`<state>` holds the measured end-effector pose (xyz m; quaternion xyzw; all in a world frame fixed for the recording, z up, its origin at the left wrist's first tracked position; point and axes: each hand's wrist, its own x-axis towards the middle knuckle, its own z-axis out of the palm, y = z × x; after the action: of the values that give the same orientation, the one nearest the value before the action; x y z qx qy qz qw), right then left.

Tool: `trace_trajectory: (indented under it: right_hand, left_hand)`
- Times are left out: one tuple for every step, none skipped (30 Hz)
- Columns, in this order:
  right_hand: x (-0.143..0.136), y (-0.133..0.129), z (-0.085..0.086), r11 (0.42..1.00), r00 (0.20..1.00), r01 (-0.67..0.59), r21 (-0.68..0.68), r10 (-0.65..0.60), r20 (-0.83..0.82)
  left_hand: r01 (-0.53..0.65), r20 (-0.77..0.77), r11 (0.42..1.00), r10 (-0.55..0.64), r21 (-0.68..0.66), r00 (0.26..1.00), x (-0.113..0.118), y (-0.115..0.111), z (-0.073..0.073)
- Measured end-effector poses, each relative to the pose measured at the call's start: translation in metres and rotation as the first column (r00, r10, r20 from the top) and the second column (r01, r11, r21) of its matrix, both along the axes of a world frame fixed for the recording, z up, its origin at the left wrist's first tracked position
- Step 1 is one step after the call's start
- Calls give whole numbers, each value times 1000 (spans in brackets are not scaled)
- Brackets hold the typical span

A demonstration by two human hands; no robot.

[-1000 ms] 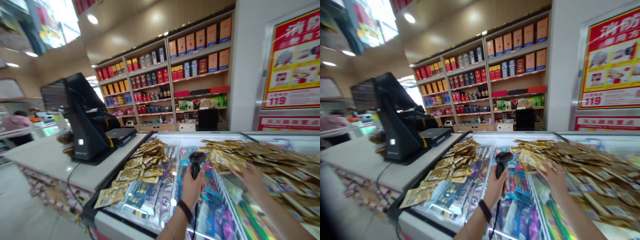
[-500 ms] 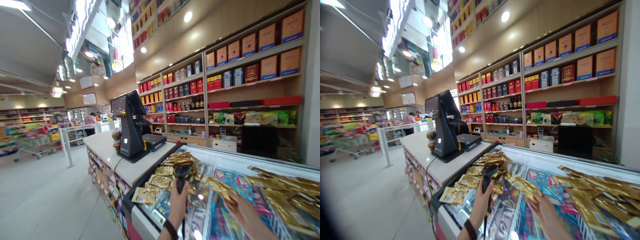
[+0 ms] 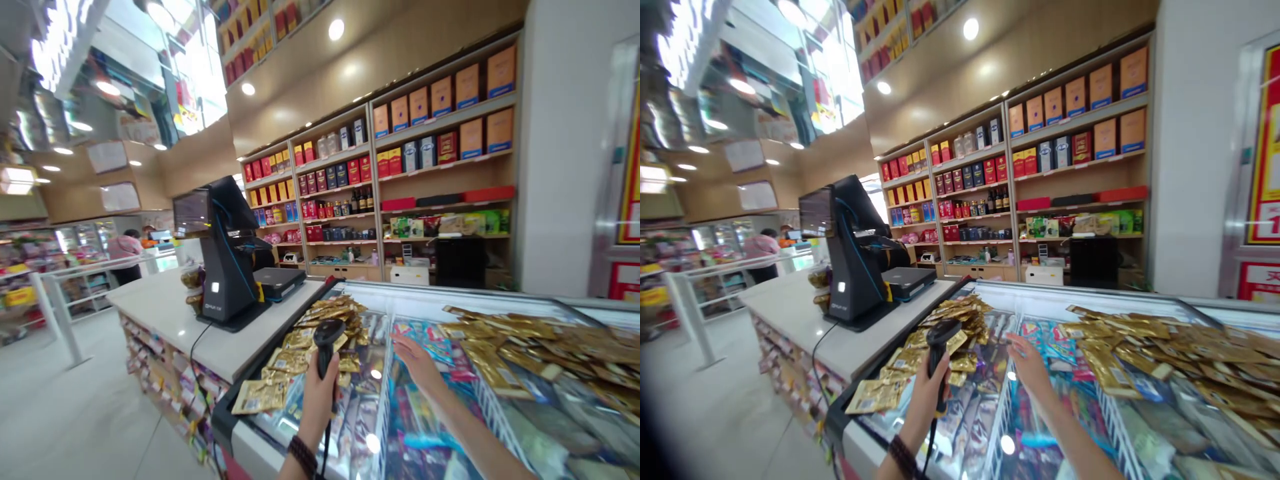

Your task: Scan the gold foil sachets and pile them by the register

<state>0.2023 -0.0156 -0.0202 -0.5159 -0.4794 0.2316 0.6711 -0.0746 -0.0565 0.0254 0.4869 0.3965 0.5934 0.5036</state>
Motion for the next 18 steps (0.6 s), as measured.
trace_trajectory:
  right_hand:
    - [29,-12,-2,995,994,96,-23,-94,47]
    - [59,-25,-3,980,976,197,-40,-192,103]
    - [89,-40,-4,954,944,296,-47,-285,168]
    - [117,-55,-3,921,901,386,-47,-365,235]
    - [142,-70,-3,885,851,464,-47,-430,301]
    - [163,-84,-2,847,799,529,-49,-477,367]
    - [180,-96,-1,811,747,582,-58,-506,432]
    - [193,-108,-1,776,699,626,-74,-517,494]
    - [201,-117,-2,743,657,662,-96,-513,552]
    - [204,-124,-3,713,621,690,-120,-498,605]
    - [205,-130,-4,689,590,711,-142,-475,653]
    - [203,-133,-6,673,567,723,-158,-447,692]
    - [200,-136,-8,665,549,728,-166,-421,722]
    - [196,-137,-10,665,535,728,-166,-401,744]
    - [193,-138,-13,670,526,725,-158,-390,756]
    - [191,-138,-14,677,519,721,-146,-389,761]
    - [190,-138,-16,684,517,718,-132,-396,759]
    - [191,-138,-17,690,519,714,-119,-407,751]
  left_hand:
    - [23,2,1000,-23,4,1000,6,-1,0]
    - [39,5,999,-39,7,999,13,-2,0]
    - [42,11,999,-42,11,999,20,-2,0]
    - [42,17,999,-42,14,999,28,-3,1]
    - [49,22,999,-50,16,999,36,-3,3]
    - [67,25,998,-67,20,997,45,-3,5]
    - [90,30,996,-91,26,995,55,-4,8]
    - [119,36,992,-120,33,992,64,-5,11]
    - [150,38,988,-151,39,988,75,-6,14]
    - [177,40,983,-179,43,983,86,-7,17]
    - [198,46,979,-201,48,979,97,-9,19]
    - [218,52,974,-221,54,974,109,-11,21]
    - [237,57,970,-240,58,969,122,-13,21]
    - [256,61,965,-259,60,964,134,-15,21]
    - [274,65,960,-278,59,958,147,-18,20]
    - [292,65,955,-295,54,953,159,-21,18]
    - [309,60,950,-311,46,948,170,-23,16]
    - [324,56,945,-325,35,944,181,-26,13]
